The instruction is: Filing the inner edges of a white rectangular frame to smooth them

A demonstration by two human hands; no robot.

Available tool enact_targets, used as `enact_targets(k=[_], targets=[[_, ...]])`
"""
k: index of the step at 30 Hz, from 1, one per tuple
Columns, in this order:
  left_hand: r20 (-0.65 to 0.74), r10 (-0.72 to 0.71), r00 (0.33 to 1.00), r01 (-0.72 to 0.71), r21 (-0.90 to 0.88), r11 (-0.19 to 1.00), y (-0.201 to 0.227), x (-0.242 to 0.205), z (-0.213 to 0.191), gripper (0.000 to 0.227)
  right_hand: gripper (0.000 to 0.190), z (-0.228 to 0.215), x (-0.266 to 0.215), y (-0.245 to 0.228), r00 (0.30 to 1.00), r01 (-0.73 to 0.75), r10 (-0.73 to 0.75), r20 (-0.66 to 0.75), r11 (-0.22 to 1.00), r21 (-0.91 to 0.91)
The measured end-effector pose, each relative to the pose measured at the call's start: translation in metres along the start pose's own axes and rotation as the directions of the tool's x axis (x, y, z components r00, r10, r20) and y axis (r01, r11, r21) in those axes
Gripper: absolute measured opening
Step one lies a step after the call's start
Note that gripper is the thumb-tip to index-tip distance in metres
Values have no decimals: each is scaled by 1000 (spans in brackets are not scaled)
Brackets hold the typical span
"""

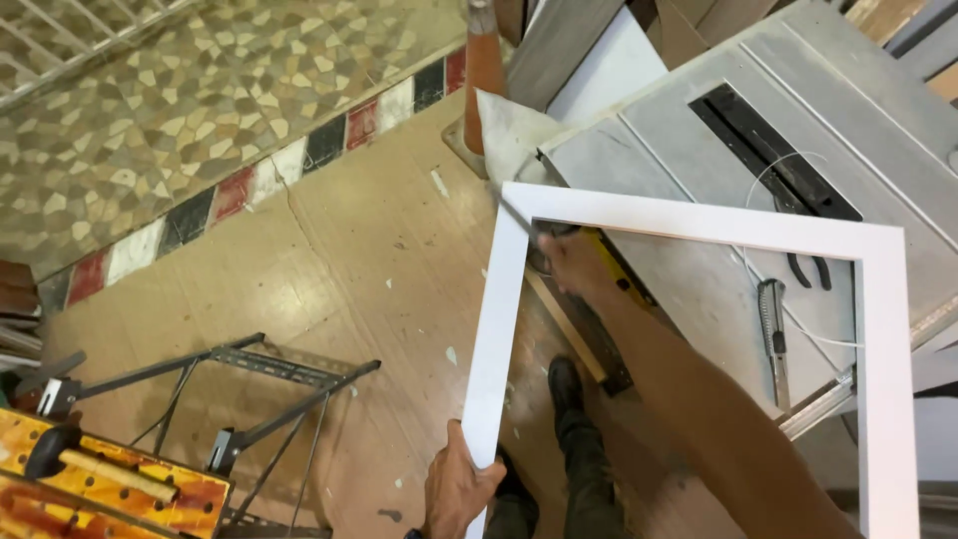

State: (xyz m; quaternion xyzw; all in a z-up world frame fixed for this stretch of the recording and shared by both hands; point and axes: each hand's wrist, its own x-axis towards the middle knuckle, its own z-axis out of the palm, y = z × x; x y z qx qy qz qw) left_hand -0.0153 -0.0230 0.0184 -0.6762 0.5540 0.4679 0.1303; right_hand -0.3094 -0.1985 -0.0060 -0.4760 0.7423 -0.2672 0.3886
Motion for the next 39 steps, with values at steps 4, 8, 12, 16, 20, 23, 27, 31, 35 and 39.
enact_targets(k=[4, 8, 12, 16, 20, 23, 27, 31, 35, 39], targets=[[-111, 107, 988, -115, -75, 990, -5, 9, 1, 56, 58, 41, -103, 35, 953, 217, -244, 180, 964, 157], [-68, 152, 986, -158, -106, 982, 1, 18, -8, 59, 55, 53, -116, 46, 927, 117, -106, 359, 993, -10], [-113, 301, 947, -312, -549, 776, -31, 16, -1, 63, 64, 13, -63, -8, 996, -19, 17, 91, 1000, 19], [-22, 332, 943, -239, -739, 630, -94, -23, 24, 31, 60, 6, -90, 7, 987, 47, -41, 153, 998, -36], [98, 69, 993, 59, -901, 430, -112, -42, 46, 34, 54, 45, -180, 53, 940, 66, -30, 339, 993, -93], [16, 70, 997, -7, -948, 318, -119, -36, 64, 34, 54, 68, -232, 60, 856, 60, 86, 509, 963, -264], [-9, 91, 996, -45, -914, 402, -113, -25, 56, 39, 54, 75, -176, 50, 914, 131, -81, 398, 987, -99], [5, 96, 995, -36, -911, 411, -112, -28, 55, 39, 57, 28, -112, 20, 988, 12, 17, 153, 983, -184], [-24, 171, 985, -102, -880, 465, -89, -24, 29, 29, 44, -27, -116, -24, 975, 132, -155, 161, 980, 146], [41, 122, 992, -75, -586, 807, -62, -27, 8, 42, 39, -39, -123, -7, 997, 39, -15, -82, 953, 301]])
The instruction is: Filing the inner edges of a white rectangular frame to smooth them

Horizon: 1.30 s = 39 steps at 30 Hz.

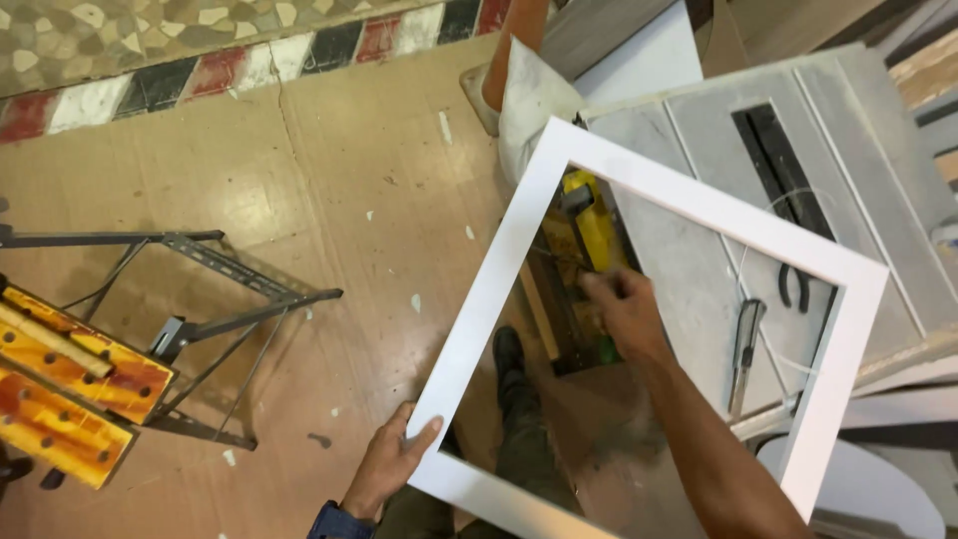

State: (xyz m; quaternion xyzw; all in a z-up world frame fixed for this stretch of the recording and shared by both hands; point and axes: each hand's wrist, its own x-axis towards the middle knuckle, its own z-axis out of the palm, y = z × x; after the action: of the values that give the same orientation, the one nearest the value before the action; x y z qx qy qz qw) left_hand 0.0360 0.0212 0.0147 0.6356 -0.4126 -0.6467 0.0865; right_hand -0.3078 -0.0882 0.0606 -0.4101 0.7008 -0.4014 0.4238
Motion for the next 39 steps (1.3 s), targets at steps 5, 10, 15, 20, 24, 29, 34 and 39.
enact_targets(k=[5, 10, 15, 20, 24, 29, 34, 39], targets=[[-196, -77, 978, 160, 449, 879, -8, 18, 32, 69, 48, -18, 67, -14, 991, 110, -133, -5, 794, 598], [-334, -103, 937, 265, 488, 832, -28, 25, 54, 52, 57, 4, 145, -46, 965, 234, -109, -240, 776, 586], [-261, -253, 932, 355, 514, 780, -36, 21, 55, 64, 55, 42, 203, -52, 882, 379, -49, -469, 666, 642], [-181, -353, 918, 395, 501, 770, -16, 16, 53, 62, 80, 61, 215, -64, 874, 306, 60, -483, 703, 642], [-143, -362, 921, 384, 492, 782, -16, 14, 58, 64, 64, 74, 219, -71, 728, 339, 162, -666, 759, 556], [-126, -360, 924, 376, 456, 807, -21, 19, 64, 76, 90, 75, 229, -44, 819, 415, -39, -572, 729, 544], [-156, -309, 938, 346, 422, 838, -32, 22, 75, 68, 53, 80, 222, -34, 786, 596, -488, -380, 763, 252], [-103, -267, 958, 285, 430, 857, -32, 14, 83, 67, 67, 93, 218, -57, 757, 325, -87, -648, 910, 258]])
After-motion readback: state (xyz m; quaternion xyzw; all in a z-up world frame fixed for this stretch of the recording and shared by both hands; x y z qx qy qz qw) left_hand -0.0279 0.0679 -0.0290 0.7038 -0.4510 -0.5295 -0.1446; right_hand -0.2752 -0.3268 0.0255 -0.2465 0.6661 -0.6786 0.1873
